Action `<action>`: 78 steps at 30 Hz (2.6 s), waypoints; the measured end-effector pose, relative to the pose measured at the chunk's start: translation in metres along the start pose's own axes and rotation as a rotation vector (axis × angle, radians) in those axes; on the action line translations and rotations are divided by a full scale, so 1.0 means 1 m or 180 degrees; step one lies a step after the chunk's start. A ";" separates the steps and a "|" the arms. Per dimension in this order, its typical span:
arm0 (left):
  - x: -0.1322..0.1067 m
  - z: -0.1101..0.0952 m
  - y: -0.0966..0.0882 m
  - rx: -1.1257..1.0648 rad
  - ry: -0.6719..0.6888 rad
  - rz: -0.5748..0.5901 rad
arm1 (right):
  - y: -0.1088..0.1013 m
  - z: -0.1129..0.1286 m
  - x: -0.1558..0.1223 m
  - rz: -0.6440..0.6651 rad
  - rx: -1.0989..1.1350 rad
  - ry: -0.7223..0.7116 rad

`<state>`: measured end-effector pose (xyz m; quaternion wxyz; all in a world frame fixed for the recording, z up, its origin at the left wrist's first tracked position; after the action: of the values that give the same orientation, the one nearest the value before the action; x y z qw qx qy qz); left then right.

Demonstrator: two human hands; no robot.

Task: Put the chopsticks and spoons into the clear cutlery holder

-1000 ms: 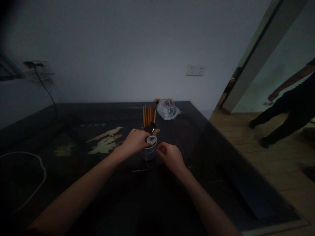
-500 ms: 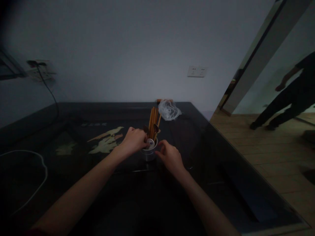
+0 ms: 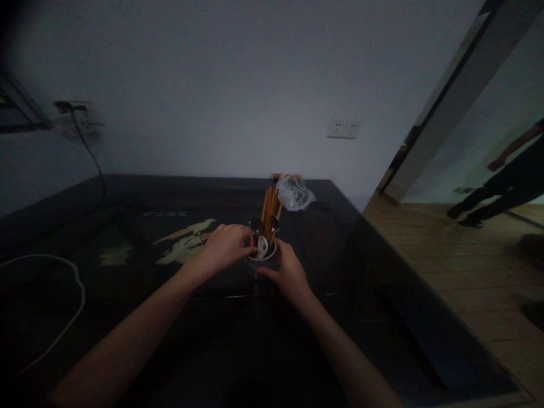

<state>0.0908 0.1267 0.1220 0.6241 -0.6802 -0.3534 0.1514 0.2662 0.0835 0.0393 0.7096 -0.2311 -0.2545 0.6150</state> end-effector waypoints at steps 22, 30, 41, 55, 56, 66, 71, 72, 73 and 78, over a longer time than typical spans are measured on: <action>-0.051 -0.003 0.090 -0.3744 -0.0167 -0.1576 | 0.020 0.004 -0.001 -0.0563 0.0714 0.0173; -0.073 0.006 0.077 -0.3379 -0.0275 -0.1588 | 0.017 -0.008 0.002 -0.0661 0.1309 0.0164; -0.153 0.029 0.059 -0.2305 -0.0570 -0.1352 | -0.058 -0.053 0.005 -0.1363 0.1374 0.0698; -0.156 0.015 0.056 -0.0942 0.1179 -0.0344 | -0.071 -0.071 0.009 -0.1835 0.1139 0.0871; -0.156 0.015 0.056 -0.0927 0.1176 -0.0346 | -0.071 -0.072 0.009 -0.1839 0.1129 0.0866; -0.157 0.014 0.057 -0.0881 0.1196 -0.0567 | -0.070 -0.079 0.010 -0.1761 0.1160 0.0855; -0.158 0.014 0.057 -0.0888 0.1207 -0.0591 | -0.065 -0.080 0.013 -0.1598 0.1381 0.0808; -0.159 0.014 0.056 -0.0879 0.1213 -0.0601 | -0.066 -0.081 0.013 -0.1556 0.1391 0.0745; -0.159 0.014 0.056 -0.0867 0.1220 -0.0619 | -0.067 -0.081 0.013 -0.1517 0.1354 0.0707; -0.161 0.010 0.056 -0.0899 0.1331 -0.0749 | -0.101 -0.075 -0.009 -0.1460 0.0961 0.0897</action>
<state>-0.0126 0.0278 0.0289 0.5958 -0.7312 -0.3112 -0.1166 0.3898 0.0598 0.0455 0.8845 -0.1426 -0.1047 0.4316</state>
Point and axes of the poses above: each hand's wrist, its own x-axis towards the middle knuckle, its own y-axis out of the palm, z = x × y, the point moved 1 cm from there along x, towards the middle knuckle, and after that the axes turned 13 degrees about y, right-handed, at the moved point
